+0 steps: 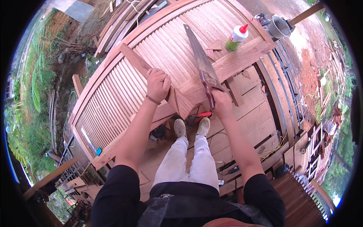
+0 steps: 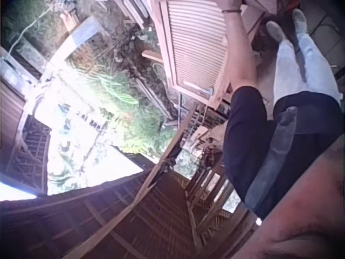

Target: The person uses an angle grinder to cut a wooden plank on a curved wooden structure, then switches to a hand saw to finish the cut. They measure and mark the wood with a ruler and pencil before continuing to cut.

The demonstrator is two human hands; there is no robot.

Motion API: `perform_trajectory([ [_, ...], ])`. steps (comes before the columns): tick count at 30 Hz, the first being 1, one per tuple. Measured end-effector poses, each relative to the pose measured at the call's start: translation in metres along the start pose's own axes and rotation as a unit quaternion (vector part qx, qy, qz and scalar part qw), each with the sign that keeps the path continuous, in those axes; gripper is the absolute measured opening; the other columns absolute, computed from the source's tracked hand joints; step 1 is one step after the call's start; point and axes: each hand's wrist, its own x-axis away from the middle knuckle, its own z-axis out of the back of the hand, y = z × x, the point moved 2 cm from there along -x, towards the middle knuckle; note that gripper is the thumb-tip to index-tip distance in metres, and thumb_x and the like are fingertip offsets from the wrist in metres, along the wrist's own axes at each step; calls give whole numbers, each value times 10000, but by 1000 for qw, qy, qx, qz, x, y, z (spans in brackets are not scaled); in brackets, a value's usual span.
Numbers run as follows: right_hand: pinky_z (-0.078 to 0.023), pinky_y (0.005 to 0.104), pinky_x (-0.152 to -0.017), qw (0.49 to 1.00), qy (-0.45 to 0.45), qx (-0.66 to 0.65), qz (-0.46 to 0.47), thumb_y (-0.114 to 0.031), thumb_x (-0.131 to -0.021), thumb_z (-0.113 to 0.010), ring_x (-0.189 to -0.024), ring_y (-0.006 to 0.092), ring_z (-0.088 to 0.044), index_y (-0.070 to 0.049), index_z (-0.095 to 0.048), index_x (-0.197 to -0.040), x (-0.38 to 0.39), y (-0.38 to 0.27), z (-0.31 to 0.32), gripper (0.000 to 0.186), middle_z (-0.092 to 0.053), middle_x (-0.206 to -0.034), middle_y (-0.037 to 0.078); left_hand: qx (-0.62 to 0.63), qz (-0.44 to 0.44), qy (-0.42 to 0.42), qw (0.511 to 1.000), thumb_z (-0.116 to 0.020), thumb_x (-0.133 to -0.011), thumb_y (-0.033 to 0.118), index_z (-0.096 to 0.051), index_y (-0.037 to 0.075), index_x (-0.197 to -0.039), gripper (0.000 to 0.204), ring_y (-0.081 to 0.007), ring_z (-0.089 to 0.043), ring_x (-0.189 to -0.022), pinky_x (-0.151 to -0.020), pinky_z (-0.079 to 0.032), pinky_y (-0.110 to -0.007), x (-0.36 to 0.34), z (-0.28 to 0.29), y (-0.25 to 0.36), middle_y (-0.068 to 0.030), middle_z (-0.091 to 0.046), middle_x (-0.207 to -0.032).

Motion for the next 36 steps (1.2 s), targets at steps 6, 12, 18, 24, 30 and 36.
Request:
perform_trajectory([
  [6, -457, 440, -961, 969, -223, 93, 43, -115, -765, -678, -1076, 299, -599, -73, -588, -1204, -16, 24, -29, 450, -629, -1093, 109, 57, 70, 54, 994, -564, -880, 141, -567, 21, -646, 263, -283, -568, -815, -893, -413, -412, 7, 48, 42, -97, -573, -697],
  [12, -347, 531, -1135, 982, -137, 124, 44, -110, -771, -695, -1284, 324, -499, -59, -557, -1389, 5, -4, 3, 635, -546, -1320, 143, 198, 146, 203, 948, -479, -929, 163, -499, 15, -647, 319, -246, -508, -760, -768, -405, -382, 2, 126, 56, -97, -511, -670],
  [18, -449, 502, -1036, 987, -54, -135, 74, -122, -818, -747, -1152, 384, -579, -24, -644, -1242, -52, -92, 51, 447, -620, -1207, 170, 542, 45, 422, 725, -406, -979, 196, -467, 142, -651, 338, -178, -471, -694, -889, -396, -363, 37, 216, 69, -11, -446, -655],
  [24, -415, 529, -1085, 933, -39, -228, 276, -183, -796, -805, -1269, 413, -520, -47, -586, -1320, -91, -232, 153, 585, -567, -1337, 197, 720, -13, 409, 560, -360, -1007, 255, -457, 161, -649, 383, -186, -450, -692, -869, -424, -370, 76, 260, 127, -9, -432, -644],
  [30, -293, 596, -1191, 902, -93, -131, 401, -194, -730, -824, -1420, 406, -406, -82, -469, -1469, -103, -307, 189, 828, -470, -1465, 199, 802, -28, 315, 507, -279, -1058, 288, -495, 157, -652, 478, -210, -504, -875, -1019, -425, -422, 119, 266, 201, -20, -449, -668],
  [36, -511, 447, -888, 871, -333, -177, 317, 0, -657, -741, -967, 372, -618, -60, -517, -1480, -56, -325, 176, 856, -584, -1021, 180, 801, 25, 382, 461, -324, -1086, 383, -642, 32, -959, 491, -267, -592, -988, -1065, -486, -470, 194, 286, 216, -104, -647, -931],
])
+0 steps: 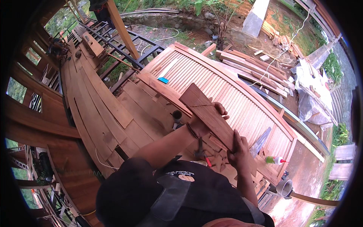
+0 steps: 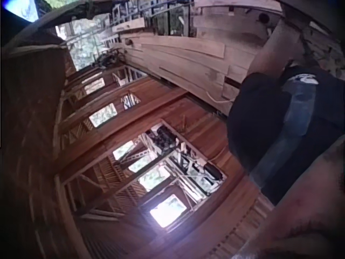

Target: The person uses an angle grinder to cut a wooden plank on a curved wooden structure, then switches to a hand saw to finish the cut. They measure and mark the wood with a ruler and pencil before continuing to cut.

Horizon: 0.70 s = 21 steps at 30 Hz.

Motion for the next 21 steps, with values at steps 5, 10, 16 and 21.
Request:
perform_trajectory([
  [5, -512, 425, -851, 999, -12, 34, 0, -12, -676, -754, -931, 362, -614, -53, -525, -1478, 7, -30, -45, 836, -574, -1013, 180, -150, -93, 176, 968, -460, -1074, 428, -572, -39, -1293, 528, -279, -640, -1129, -1043, -512, -435, 82, -31, 109, -153, -658, -1205],
  [10, -513, 429, -860, 998, -18, 52, 19, -26, -674, -754, -937, 364, -615, -73, -559, -1457, -15, -92, -83, 808, -578, -1005, 168, -419, -30, 232, 877, -597, -1036, 166, -535, -39, -1361, 389, -191, -659, -1146, -990, -565, -368, 159, -3, 203, -129, -654, -1279],
  [16, -497, 457, -861, 983, 76, 151, 75, -28, -676, -733, -925, 350, -608, -88, -611, -1408, -43, -133, -116, 744, -569, -980, 142, -370, -27, 236, 898, -564, -1054, 173, -564, -6, -1339, 337, -198, -671, -1123, -1006, -561, -389, 178, 11, 267, -113, -670, -1255],
  [21, -483, 473, -863, 976, 139, 161, 40, -156, -667, -779, -962, 335, -593, -117, -580, -1423, -44, -143, -156, 783, -575, -1013, 117, -313, -29, 263, 912, -549, -1075, 256, -529, 25, -1374, 378, -219, -650, -1169, -1002, -547, -413, 154, 43, 220, -99, -661, -1277],
])
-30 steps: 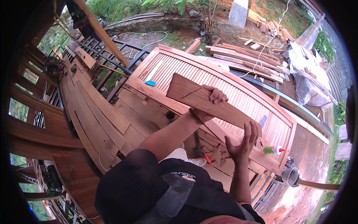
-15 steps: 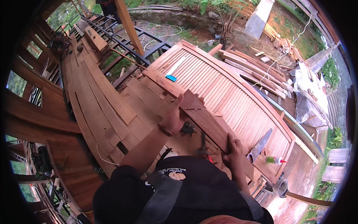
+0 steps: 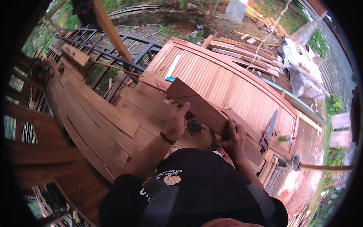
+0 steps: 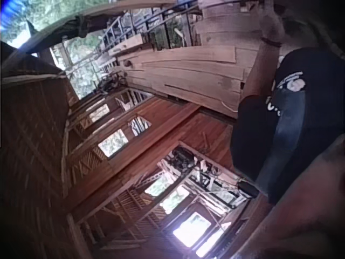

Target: The person uses an angle grinder to cut a wooden plank on a curved wooden structure, then switches to a hand saw to finish the cut. They measure and mark the wood with a ruler and pencil before continuing to cut.

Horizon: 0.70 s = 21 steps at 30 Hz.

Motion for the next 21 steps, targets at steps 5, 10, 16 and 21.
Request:
perform_trajectory([
  [5, -496, 475, -936, 992, 21, -118, -28, -255, -711, -867, -1070, 377, -598, -54, -530, -1425, -8, 3, -19, 815, -601, -1171, 160, -14, -100, -55, 993, -573, -1073, 275, -547, 26, -1351, 375, -174, -647, -1143, -986, -524, -355, -29, -56, 7, -76, -662, -1256],
  [10, -507, 370, -916, 930, 64, -338, -131, -311, -878, -809, -1045, 241, -622, -33, -537, -1402, -35, 49, 46, 652, -632, -1146, 144, -312, -181, -151, 920, -645, -1036, 214, -675, -7, -1116, 237, -71, -605, -840, -719, -497, -267, -53, -126, -12, -48, -707, -908],
  [16, -542, 318, -827, 848, -51, -460, -257, -193, -932, -766, -946, 137, -669, 28, -648, -1182, -56, 115, 115, 354, -720, -1004, 110, -578, -198, -317, 725, -707, -948, 255, -652, 12, -1025, 261, -419, -680, -779, -676, -528, -458, -50, -195, -56, -229, -692, -846],
  [21, -545, 295, -729, 868, 11, -407, -284, -94, -939, -735, -795, 129, -676, 40, -665, -1074, -39, 124, 123, 203, -721, -869, 108, -619, -157, -342, 689, -682, -960, 242, -651, 10, -1045, 249, -410, -679, -840, -742, -526, -472, -50, -217, -73, -222, -692, -881],
])
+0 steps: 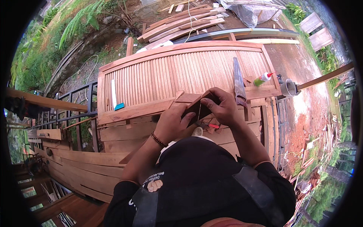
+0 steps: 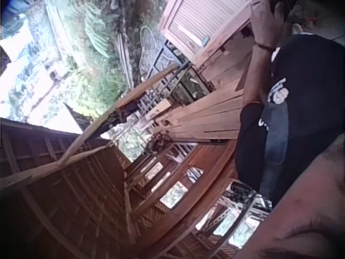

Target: The person uses an angle grinder to cut a wooden plank on a curved wooden structure, then switches to a hand saw to finish the cut. They measure and mark the wood with a ruler and pencil before continuing to cut.

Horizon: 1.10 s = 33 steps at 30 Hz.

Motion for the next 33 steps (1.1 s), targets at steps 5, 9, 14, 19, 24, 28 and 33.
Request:
perform_trajectory([
  [5, -540, 329, -687, 988, 65, 116, 83, -50, -920, -727, -733, 212, -678, 21, -666, -1031, 10, -20, -2, 146, -672, -829, 121, -7, 1, -12, 1000, -676, -963, 259, -643, 14, -1028, 255, -419, -665, -871, -762, -516, -504, -1, -2, 6, -229, -684, -892],
  [9, -539, 370, -689, 916, 153, 235, 288, -58, -866, -755, -769, 272, -663, 4, -662, -1001, 10, -21, -17, 175, -662, -860, 113, 6, -31, -10, 999, -675, -964, 260, -641, 11, -1011, 256, -418, -665, -871, -760, -514, -506, 2, 6, 0, -230, -683, -894],
  [14, -533, 382, -693, 831, 195, 347, 388, -62, -802, -795, -764, 304, -646, 4, -659, -964, 23, -28, -40, 221, -663, -870, 108, -1, -34, -38, 999, -670, -968, 264, -634, 2, -994, 266, -422, -666, -847, -755, -522, -490, 7, 24, -10, -236, -683, -888],
  [19, -529, 406, -723, 882, 198, 320, 285, -56, -785, -781, -803, 321, -649, -14, -672, -937, 47, -18, -72, 192, -664, -878, 125, 52, 15, -34, 998, -660, -989, 259, -644, -18, -1045, 283, -375, -688, -809, -740, -531, -435, 6, 51, -36, -241, -694, -899],
  [24, -529, 432, -764, 924, 117, 363, -25, -171, -816, -759, -842, 323, -657, -58, -708, -919, 76, 63, -70, 162, -658, -835, 130, 268, 33, -148, 951, -649, -1031, 246, -638, -16, -1132, 281, -110, -614, -884, -792, -507, -304, 15, 72, -85, -53, -688, -932],
  [28, -538, 432, -789, 905, 71, 413, -80, -183, -815, -770, -844, 311, -661, -42, -709, -947, 97, 77, -78, 203, -670, -851, 121, 434, -2, -217, 875, -651, -1038, 265, -622, -8, -1187, 312, -49, -568, -996, -877, -481, -255, 19, 68, -106, 25, -663, -1062],
  [33, -524, 423, -947, 968, 10, 152, -198, -282, -785, -838, -1024, 319, -666, -41, -676, -1168, 80, 58, -124, 481, -687, -1045, 151, 531, -34, -202, 822, -616, -1044, 356, -625, 19, -1112, 344, -86, -622, -868, -854, -499, -254, 23, 71, -106, -26, -663, -974],
])
